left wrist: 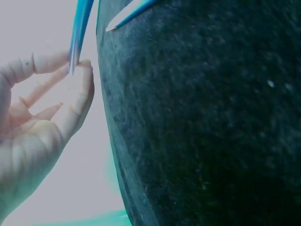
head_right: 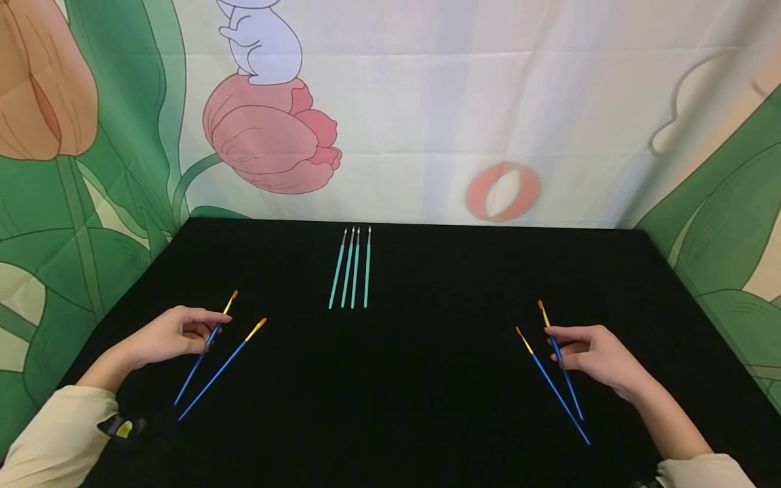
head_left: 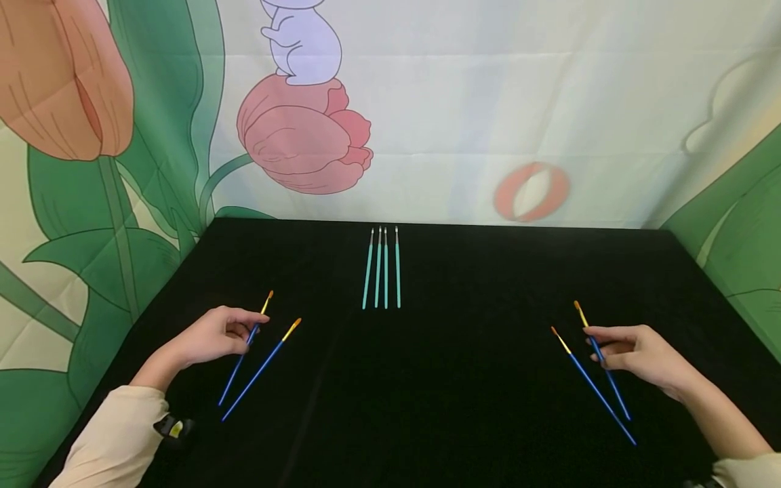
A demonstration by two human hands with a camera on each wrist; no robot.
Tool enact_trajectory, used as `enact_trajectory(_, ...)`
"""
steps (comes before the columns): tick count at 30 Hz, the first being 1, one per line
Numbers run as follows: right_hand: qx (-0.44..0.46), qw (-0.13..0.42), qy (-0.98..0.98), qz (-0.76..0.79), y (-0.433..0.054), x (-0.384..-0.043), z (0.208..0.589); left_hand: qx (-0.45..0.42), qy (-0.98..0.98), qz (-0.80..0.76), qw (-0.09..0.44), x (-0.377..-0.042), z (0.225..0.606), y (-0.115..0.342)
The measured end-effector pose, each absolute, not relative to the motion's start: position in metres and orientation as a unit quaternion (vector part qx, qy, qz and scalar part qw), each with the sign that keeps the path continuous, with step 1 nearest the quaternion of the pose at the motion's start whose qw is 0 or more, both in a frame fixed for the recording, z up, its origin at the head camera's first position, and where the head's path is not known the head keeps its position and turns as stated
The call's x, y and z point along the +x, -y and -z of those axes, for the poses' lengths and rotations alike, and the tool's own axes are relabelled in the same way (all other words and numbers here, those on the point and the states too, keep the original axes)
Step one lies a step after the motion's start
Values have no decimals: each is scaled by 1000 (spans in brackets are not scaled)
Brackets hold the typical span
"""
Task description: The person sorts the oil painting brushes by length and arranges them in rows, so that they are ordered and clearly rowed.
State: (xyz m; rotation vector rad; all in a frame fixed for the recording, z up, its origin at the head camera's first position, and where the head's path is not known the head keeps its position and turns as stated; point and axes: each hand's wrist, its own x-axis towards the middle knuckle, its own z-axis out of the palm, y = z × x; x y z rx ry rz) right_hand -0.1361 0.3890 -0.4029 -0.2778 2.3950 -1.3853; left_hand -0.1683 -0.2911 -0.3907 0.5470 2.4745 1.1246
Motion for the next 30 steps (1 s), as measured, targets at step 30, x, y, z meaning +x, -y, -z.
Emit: enact_trajectory(30, -113, 136, -846, 502, -347, -128, 388, 194, -837, -502, 98, -163, 394, 242)
